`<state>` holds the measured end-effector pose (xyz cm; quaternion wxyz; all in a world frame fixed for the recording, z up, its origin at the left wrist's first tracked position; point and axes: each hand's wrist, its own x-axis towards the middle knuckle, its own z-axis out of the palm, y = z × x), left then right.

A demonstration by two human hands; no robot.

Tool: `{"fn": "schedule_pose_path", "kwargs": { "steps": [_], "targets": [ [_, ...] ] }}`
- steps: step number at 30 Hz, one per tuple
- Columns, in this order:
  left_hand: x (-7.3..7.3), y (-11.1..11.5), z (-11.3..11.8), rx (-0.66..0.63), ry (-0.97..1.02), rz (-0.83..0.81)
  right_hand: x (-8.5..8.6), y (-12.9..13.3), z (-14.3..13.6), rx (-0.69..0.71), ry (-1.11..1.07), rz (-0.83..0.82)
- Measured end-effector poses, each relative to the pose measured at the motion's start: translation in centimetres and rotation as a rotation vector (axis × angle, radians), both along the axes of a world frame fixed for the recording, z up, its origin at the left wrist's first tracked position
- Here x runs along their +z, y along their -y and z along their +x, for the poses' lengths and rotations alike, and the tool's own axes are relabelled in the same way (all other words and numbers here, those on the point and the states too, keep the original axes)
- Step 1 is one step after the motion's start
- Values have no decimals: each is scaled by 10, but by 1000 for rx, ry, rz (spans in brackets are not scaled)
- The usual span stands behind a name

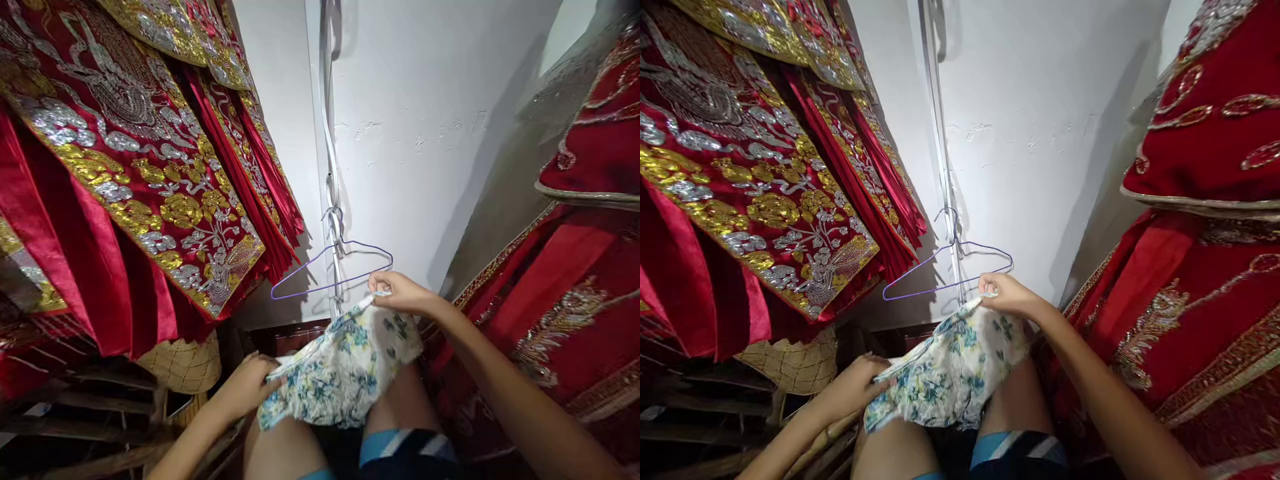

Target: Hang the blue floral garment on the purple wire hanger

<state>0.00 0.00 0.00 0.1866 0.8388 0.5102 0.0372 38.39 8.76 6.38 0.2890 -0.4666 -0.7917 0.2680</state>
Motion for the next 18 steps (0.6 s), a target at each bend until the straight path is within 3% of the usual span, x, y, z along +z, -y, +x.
{"fn": "schedule_pose_path", "kwargs": {
  "steps": [5,10,15,18],
  "targets": [
    [33,-21,-8,111,162,232,-36,-38,-21,-84,-217,97],
    [53,-44,-2,180,351,377,-67,-39,-23,-123,-261,35],
    [75,-55,31,356,575,430,-58,-9,-19,-180,-333,-92],
    [95,-67,52,344,632,430,-45,14,-21,-163,-356,-176]
  ]
}}
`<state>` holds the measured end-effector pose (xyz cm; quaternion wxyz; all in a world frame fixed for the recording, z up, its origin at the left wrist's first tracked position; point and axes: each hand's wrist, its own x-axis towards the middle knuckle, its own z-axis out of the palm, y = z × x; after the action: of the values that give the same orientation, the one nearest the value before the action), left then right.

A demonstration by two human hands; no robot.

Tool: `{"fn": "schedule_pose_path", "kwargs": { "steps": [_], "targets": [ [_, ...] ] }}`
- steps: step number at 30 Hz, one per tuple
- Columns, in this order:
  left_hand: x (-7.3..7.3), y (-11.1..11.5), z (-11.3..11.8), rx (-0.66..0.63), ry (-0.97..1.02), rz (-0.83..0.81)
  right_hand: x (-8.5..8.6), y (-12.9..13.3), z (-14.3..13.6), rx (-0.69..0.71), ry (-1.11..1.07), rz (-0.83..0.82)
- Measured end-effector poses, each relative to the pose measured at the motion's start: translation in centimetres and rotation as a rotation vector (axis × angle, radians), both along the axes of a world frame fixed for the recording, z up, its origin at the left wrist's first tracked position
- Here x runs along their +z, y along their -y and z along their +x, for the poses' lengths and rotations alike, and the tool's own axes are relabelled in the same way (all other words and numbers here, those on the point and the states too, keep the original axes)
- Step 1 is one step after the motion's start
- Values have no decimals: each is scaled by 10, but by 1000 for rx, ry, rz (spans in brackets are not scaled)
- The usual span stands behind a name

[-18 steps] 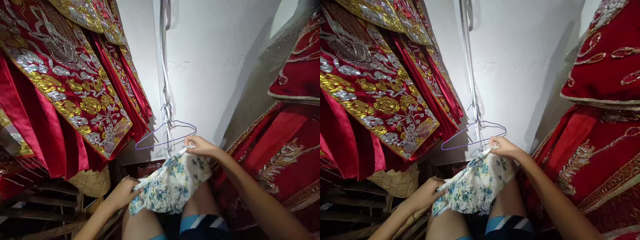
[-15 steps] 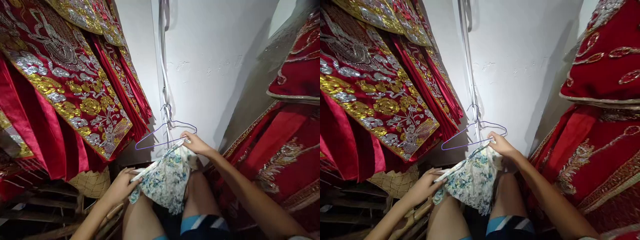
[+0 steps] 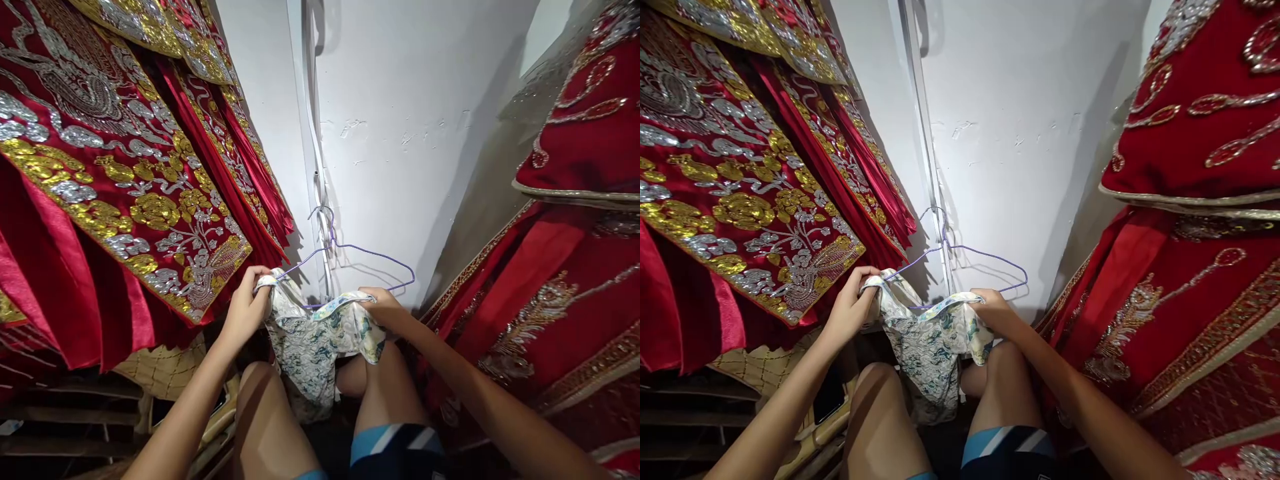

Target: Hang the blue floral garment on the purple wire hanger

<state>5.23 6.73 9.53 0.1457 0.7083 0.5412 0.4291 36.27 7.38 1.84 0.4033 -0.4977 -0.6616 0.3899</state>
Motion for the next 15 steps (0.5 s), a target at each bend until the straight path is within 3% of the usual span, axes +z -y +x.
{"fn": "schedule_pose_path", "kwargs": {
  "steps": [3,6,9,11,13,15],
  "targets": [
    [18,-15,9,-211,59,-94,8,18,4,53,-38,50],
    [25,-22,8,-368,253,-316,12,23,22,-106,-128,165],
    [21,-22,8,-367,476,-503,18,11,49,-399,-188,276],
    [17,-22,8,-361,563,-576,26,-3,65,-471,-125,269],
    [15,-24,6,-342,619,-617,38,-15,79,-422,-22,226],
    [14,-28,1,-289,693,-622,51,-20,92,-286,69,163]
  ]
}}
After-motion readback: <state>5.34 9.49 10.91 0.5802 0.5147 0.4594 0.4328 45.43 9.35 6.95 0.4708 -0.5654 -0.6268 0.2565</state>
